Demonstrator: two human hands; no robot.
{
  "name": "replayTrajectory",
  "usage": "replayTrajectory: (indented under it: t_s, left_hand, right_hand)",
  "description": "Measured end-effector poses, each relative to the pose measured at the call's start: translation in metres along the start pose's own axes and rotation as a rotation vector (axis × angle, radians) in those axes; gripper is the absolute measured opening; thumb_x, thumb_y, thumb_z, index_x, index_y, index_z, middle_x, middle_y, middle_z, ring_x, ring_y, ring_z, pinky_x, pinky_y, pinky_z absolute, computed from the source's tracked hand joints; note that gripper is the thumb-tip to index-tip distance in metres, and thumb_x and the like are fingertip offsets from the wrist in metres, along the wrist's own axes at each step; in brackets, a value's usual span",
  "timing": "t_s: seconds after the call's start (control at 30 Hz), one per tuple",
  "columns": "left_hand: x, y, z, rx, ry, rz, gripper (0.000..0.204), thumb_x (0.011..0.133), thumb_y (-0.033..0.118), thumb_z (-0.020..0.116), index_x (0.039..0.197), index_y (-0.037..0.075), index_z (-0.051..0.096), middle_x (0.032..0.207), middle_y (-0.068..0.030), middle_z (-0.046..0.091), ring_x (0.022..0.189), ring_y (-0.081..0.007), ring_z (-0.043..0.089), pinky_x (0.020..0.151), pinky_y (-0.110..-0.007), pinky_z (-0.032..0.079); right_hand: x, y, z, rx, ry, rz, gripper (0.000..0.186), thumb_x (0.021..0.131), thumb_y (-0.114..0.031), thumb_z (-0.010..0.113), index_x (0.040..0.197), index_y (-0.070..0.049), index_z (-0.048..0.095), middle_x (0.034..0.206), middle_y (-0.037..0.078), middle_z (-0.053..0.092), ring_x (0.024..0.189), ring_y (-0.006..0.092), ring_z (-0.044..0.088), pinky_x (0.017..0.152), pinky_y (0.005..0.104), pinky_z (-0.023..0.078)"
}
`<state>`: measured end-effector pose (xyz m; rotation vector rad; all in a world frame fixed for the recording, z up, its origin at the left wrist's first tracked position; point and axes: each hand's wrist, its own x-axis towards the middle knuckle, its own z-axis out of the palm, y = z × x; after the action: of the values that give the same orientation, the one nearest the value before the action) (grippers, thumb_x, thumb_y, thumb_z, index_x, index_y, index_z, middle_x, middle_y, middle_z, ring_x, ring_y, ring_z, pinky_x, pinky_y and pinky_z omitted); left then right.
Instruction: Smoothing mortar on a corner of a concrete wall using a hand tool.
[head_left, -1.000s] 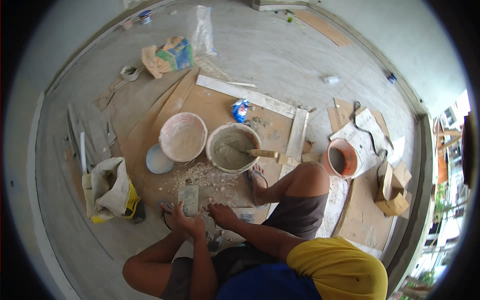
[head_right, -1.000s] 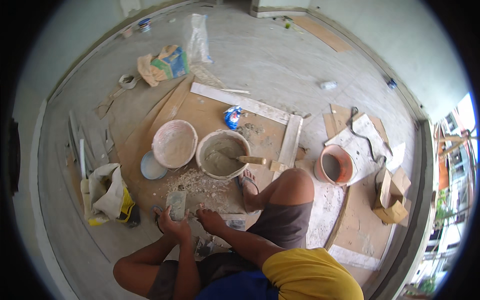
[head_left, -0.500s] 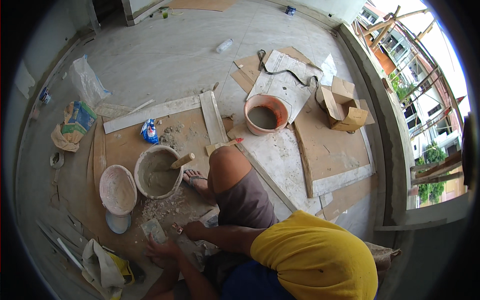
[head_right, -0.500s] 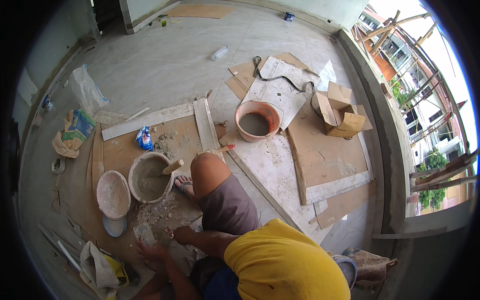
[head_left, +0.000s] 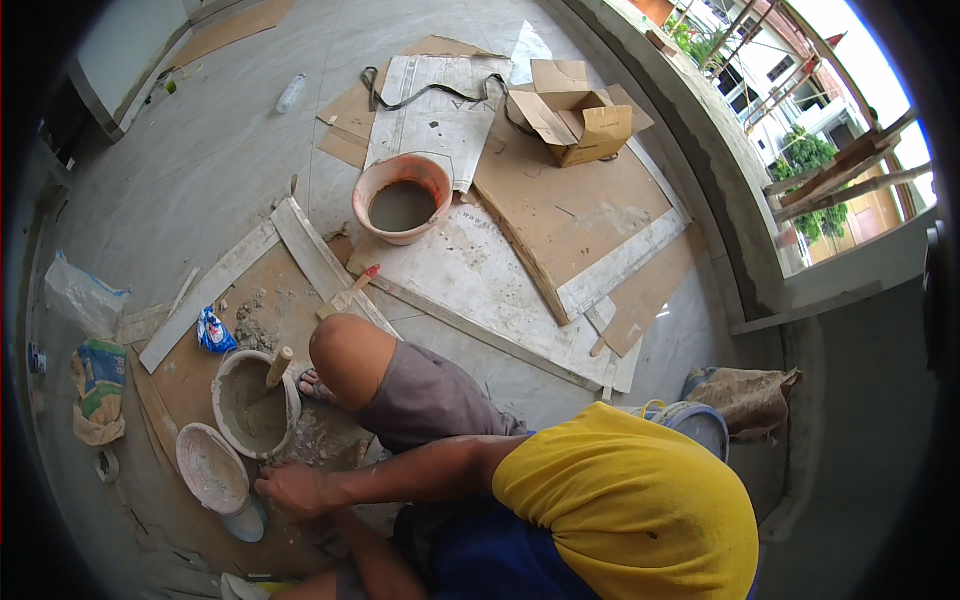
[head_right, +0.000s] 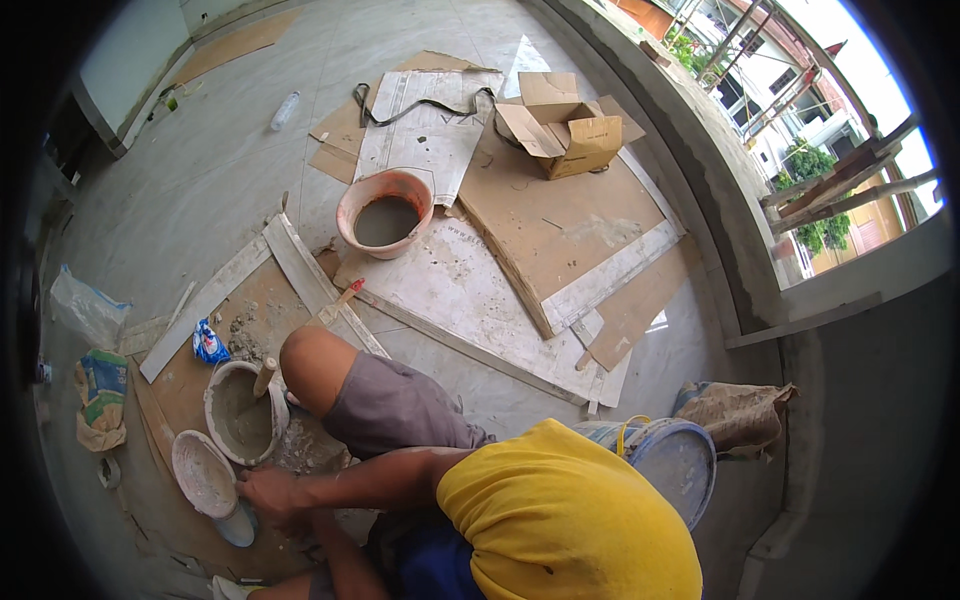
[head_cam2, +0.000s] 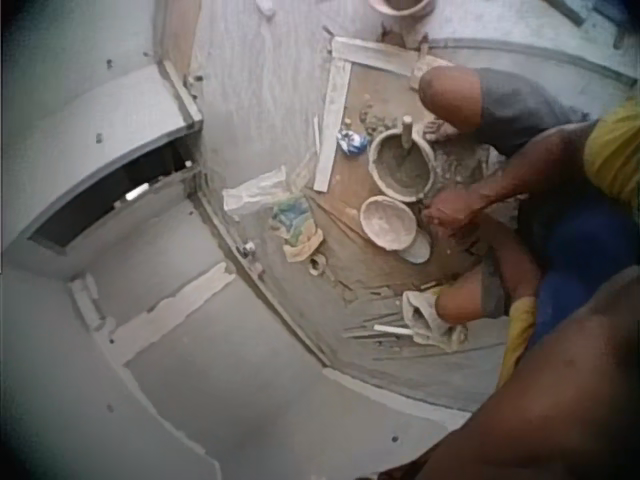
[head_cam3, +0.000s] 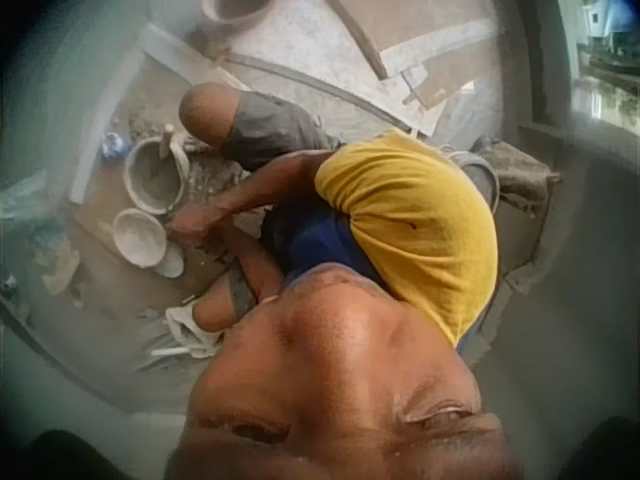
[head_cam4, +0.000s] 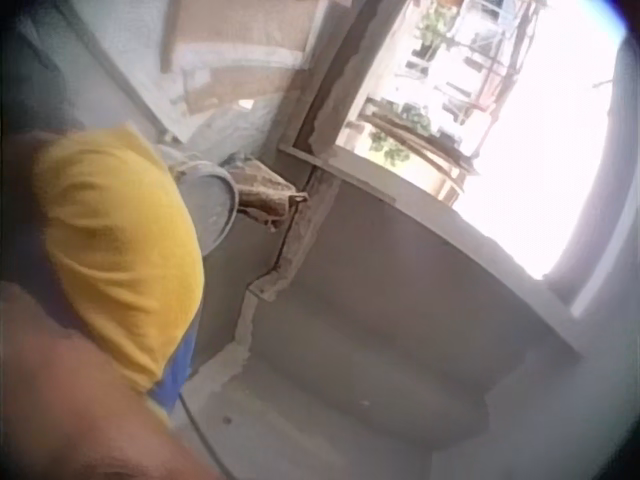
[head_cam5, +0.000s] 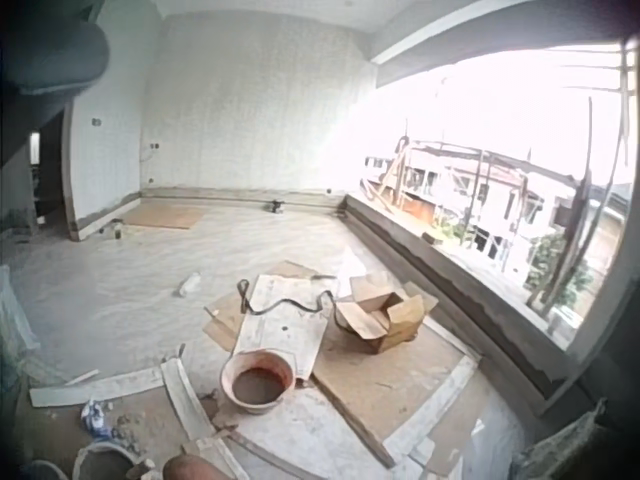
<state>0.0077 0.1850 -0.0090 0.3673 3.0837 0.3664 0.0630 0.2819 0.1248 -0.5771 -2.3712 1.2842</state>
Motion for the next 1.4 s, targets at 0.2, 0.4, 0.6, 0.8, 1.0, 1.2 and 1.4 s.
replayTrajectory:
  t_s: [0.2,0.4,0.6,0.8,1.0,1.2,1.4]
  left_hand:
    - [0.06,0.045,0.022,-0.068,-0.113,0.127,0.057,0.074,0.038,0.073,0.124,0.016,0.059,0.138,-0.0112,0.048,0.122,-0.0343,0.045,0.098,-0.056,0.033]
    - [0.083,0.033,0.032,-0.119,-0.223,0.184,0.057,0.075,0.038,0.073,0.125,0.015,0.059,0.138,-0.0115,0.048,0.122,-0.0338,0.045,0.099,-0.055,0.033]
    - [0.082,0.041,0.037,-0.169,-0.313,0.17,0.056,0.076,0.037,0.072,0.125,0.014,0.058,0.138,-0.0119,0.047,0.123,-0.0333,0.045,0.099,-0.054,0.033]
    - [0.102,0.089,0.052,-0.233,-0.377,0.122,0.056,0.077,0.037,0.071,0.126,0.013,0.058,0.139,-0.0123,0.047,0.123,-0.0328,0.045,0.1,-0.053,0.033]
    - [0.113,0.16,0.072,-0.31,-0.456,0.076,0.056,0.078,0.037,0.071,0.126,0.011,0.057,0.139,-0.0126,0.047,0.123,-0.0322,0.045,0.1,-0.052,0.033]
    - [0.136,0.128,0.063,-0.401,-0.491,0.0,0.056,0.078,0.036,0.07,0.127,0.01,0.057,0.139,-0.013,0.047,0.123,-0.0317,0.045,0.1,-0.051,0.033]
    - [0.125,0.007,0.024,-0.511,-0.517,-0.079,0.056,0.079,0.036,0.069,0.127,0.009,0.056,0.14,-0.0133,0.046,0.123,-0.0312,0.045,0.101,-0.05,0.033]
  right_hand:
    - [0.034,-0.047,-0.14,-0.024,0.109,-0.116,0.03,0.074,-0.02,0.067,0.096,-0.002,0.059,0.091,0.016,0.062,0.092,0.0337,0.061,0.087,0.0455,0.042]
    - [0.056,0.02,-0.193,-0.279,0.271,-0.105,0.037,0.074,-0.026,0.071,0.103,-0.003,0.065,0.1,0.018,0.065,0.097,0.0345,0.063,0.088,0.0479,0.043]
    - [0.061,0.031,-0.171,-0.407,-0.458,0.055,0.04,0.073,-0.033,0.073,0.106,-0.01,0.071,0.112,0.013,0.068,0.107,0.0307,0.064,0.085,0.0461,0.051]
    - [0.055,0.028,-0.18,-0.381,-0.376,0.07,0.04,0.074,-0.035,0.072,0.103,-0.008,0.071,0.104,0.014,0.07,0.102,0.0316,0.066,0.084,0.043,0.052]
    - [0.053,0.032,-0.181,-0.342,-0.366,0.049,0.043,0.075,-0.041,0.072,0.102,-0.008,0.071,0.104,0.015,0.07,0.101,0.0331,0.065,0.085,0.0436,0.052]
    - [0.067,0.033,-0.173,-0.319,-0.375,-0.016,0.042,0.076,-0.041,0.071,0.099,-0.006,0.072,0.1,0.018,0.069,0.099,0.0351,0.065,0.085,0.0436,0.051]
    - [0.055,0.03,-0.183,-0.276,-0.331,-0.018,0.043,0.076,-0.04,0.072,0.098,-0.004,0.072,0.098,0.019,0.069,0.099,0.0357,0.065,0.084,0.044,0.051]
